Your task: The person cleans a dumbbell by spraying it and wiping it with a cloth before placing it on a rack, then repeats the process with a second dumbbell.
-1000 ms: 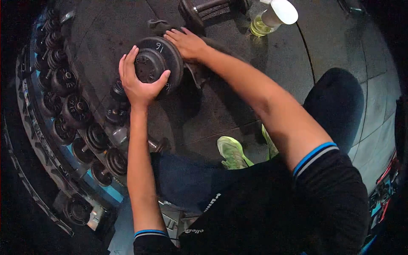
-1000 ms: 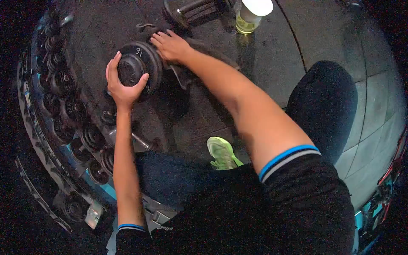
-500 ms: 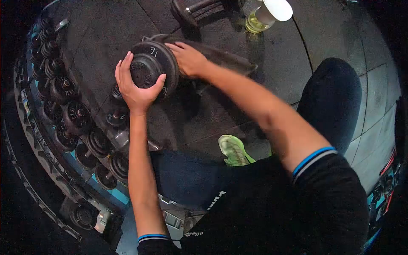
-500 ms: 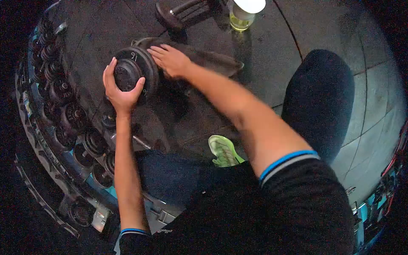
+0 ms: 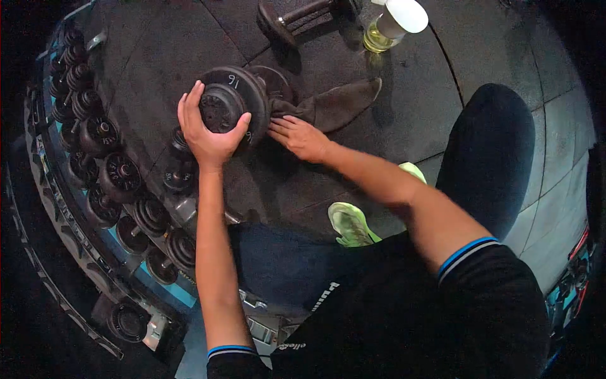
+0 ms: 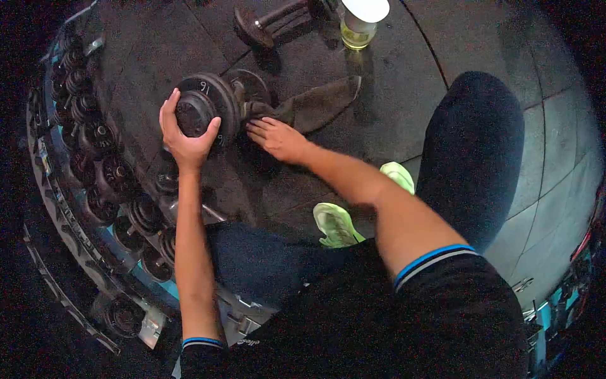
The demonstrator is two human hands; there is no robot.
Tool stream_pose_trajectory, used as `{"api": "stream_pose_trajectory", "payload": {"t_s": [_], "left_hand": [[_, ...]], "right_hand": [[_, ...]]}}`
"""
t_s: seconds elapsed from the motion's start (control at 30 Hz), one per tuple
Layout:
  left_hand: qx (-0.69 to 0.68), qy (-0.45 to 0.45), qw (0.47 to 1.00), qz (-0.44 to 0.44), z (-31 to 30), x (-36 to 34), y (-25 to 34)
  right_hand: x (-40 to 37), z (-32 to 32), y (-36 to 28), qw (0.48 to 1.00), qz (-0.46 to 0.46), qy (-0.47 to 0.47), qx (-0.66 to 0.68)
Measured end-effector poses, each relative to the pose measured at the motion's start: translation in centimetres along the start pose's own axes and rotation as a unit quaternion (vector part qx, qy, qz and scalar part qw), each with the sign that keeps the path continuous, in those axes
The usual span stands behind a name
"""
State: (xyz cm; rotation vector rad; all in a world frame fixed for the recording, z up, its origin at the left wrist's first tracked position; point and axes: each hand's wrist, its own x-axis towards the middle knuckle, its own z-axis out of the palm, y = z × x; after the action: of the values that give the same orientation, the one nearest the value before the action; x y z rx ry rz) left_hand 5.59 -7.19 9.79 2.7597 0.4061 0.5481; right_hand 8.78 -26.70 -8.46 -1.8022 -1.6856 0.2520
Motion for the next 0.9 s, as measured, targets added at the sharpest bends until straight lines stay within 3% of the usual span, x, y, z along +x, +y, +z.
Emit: {"api": "stream_pose_trajectory", "payload": {"t_s": [0.1,0.17,0.23,0.47,0.57,0.73,0.9], "left_hand": [[0.004,0.0,1.0,-0.005,0.1,-0.4,0.4],[-0.001,0.004,1.0,0.006,0.2,-0.3,0.2],[0.008,0.001,1.0,0.004,0.1,-0.3,0.3],[-0.03,-0.01,0.999,-0.004,0.3,-0.3,-0.5],[-0.037,-0.01,0.999,-0.001,0.2,-0.3,-0.6],[-0.049,-0.005,0.999,0.001,-0.1,0.0,0.0],[-0.045,-0.001,0.999,0.008,0.2,-0.3,-0.3]], "right_hand": [[2.5,0.6,3.9,0.985,-0.161,-0.055,0.019],[6.0,3.9,4.3,0.97,-0.208,-0.006,-0.124],[9.9,6.2,1.9,0.99,-0.09,0.102,-0.024],[5.8,8.8,1.7,0.995,-0.058,0.028,-0.078],[1.4,-0.5,1.6,0.995,-0.004,-0.062,-0.071],[-0.2,-2.0,2.8,0.998,0.042,0.01,-0.044],[1.0,-3.3,3.1,0.995,0.066,0.022,-0.075]]}}
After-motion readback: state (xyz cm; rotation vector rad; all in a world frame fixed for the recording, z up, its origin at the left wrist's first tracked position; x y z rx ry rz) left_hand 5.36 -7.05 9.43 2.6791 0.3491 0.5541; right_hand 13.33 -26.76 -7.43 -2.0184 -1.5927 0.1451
